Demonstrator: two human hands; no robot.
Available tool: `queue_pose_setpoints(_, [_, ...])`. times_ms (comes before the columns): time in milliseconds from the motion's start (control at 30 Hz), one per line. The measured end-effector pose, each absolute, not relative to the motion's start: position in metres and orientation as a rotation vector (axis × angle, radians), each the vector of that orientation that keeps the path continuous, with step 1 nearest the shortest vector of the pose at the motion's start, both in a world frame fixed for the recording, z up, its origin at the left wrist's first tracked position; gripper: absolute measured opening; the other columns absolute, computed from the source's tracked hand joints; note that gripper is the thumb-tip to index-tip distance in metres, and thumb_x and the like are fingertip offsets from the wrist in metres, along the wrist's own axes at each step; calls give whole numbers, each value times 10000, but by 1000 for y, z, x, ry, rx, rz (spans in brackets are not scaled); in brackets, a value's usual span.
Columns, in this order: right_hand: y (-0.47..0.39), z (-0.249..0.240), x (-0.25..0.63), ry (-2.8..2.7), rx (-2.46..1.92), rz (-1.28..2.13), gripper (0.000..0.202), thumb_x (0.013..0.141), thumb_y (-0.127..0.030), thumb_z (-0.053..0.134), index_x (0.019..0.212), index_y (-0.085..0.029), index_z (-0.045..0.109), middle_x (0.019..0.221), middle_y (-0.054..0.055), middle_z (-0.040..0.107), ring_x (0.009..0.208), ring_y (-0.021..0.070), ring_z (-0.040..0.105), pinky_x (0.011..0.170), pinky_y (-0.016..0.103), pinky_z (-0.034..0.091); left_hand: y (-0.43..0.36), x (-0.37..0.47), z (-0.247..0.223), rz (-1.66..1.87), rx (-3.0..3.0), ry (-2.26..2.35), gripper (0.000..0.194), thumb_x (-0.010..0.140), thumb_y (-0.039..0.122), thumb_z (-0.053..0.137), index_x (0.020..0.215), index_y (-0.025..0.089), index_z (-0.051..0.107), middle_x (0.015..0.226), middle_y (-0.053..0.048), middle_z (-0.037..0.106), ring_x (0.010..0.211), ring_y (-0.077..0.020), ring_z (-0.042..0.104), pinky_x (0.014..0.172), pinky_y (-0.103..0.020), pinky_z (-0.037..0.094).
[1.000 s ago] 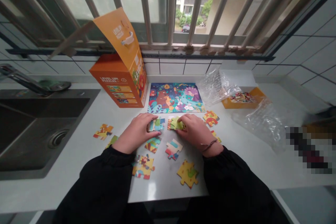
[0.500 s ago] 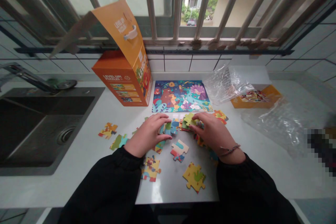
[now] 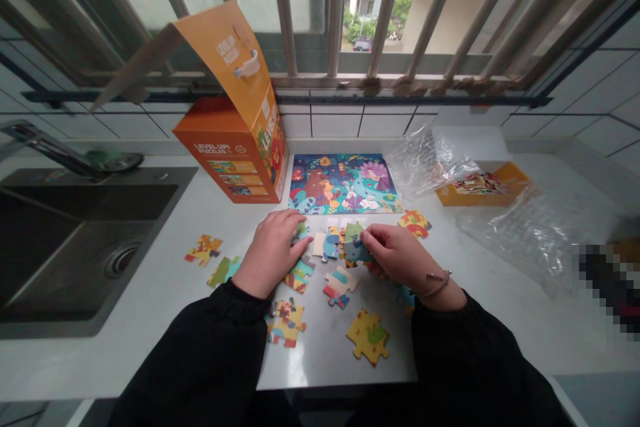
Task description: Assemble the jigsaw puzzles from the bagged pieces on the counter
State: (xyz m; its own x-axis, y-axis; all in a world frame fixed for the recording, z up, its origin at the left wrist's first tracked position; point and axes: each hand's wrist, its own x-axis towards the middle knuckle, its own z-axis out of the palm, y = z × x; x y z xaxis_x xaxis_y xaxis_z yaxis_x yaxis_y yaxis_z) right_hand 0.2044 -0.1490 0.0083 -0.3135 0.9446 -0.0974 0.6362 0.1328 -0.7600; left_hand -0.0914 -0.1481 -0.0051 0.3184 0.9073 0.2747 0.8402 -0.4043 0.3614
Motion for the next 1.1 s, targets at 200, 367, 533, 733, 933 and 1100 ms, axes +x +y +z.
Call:
queue_pose_setpoints(200, [-148,9,202,-2314,-1460,790,464,1081,-448,551,733,-233,769,622,11,710,567,155,605,597,298,356,-156,-78,-3,551,2571,1123,269,1045,383,716,1304,310,741,1462,-53,709,1414,-304,582,1206,-538,457])
queue_pose_setpoints(367, [-144,3,206,-2289,-1497,493,282,1042,-397,677,832,-239,779,770,31,764,724,199,679,679,319,446,-154,-80,2,520,2570,1290,138,1024,376,733,1005,246,777,1182,-79,751,1190,-293,651,1078,-508,523])
queue_pose_setpoints(533, [-139,-11,208,-2246,-1382,367,364,880,-324,889,1195,-232,732,1198,108,785,1143,304,713,983,427,557,-154,-79,-2,541,2568,1396,138,1024,333,714,1102,224,749,1280,-103,740,1242,-309,642,1105,-534,514])
queue_pose_setpoints(733, [-143,-12,199,-2193,-1435,637,214,906,-197,820,1082,-264,719,990,6,800,872,199,745,786,329,562,-162,-66,-3,465,2564,1160,321,1080,337,643,1400,312,657,1522,-55,669,1485,-308,532,1291,-612,325])
queue_pose_setpoints(933, [-142,-3,199,-1982,-1505,755,179,919,-208,788,1072,-258,708,925,-8,793,771,168,731,718,302,546,-159,-67,4,468,2551,1299,218,1049,305,674,1251,233,711,1316,-91,743,1295,-307,624,1189,-543,445])
queue_pose_setpoints(1100, [-140,-1,203,-1822,-1555,867,166,908,-215,778,1054,-244,705,892,3,809,775,178,773,738,314,589,-157,-69,0,500,2566,1397,145,1037,286,672,1155,235,738,1239,-87,753,1221,-299,633,1164,-547,454])
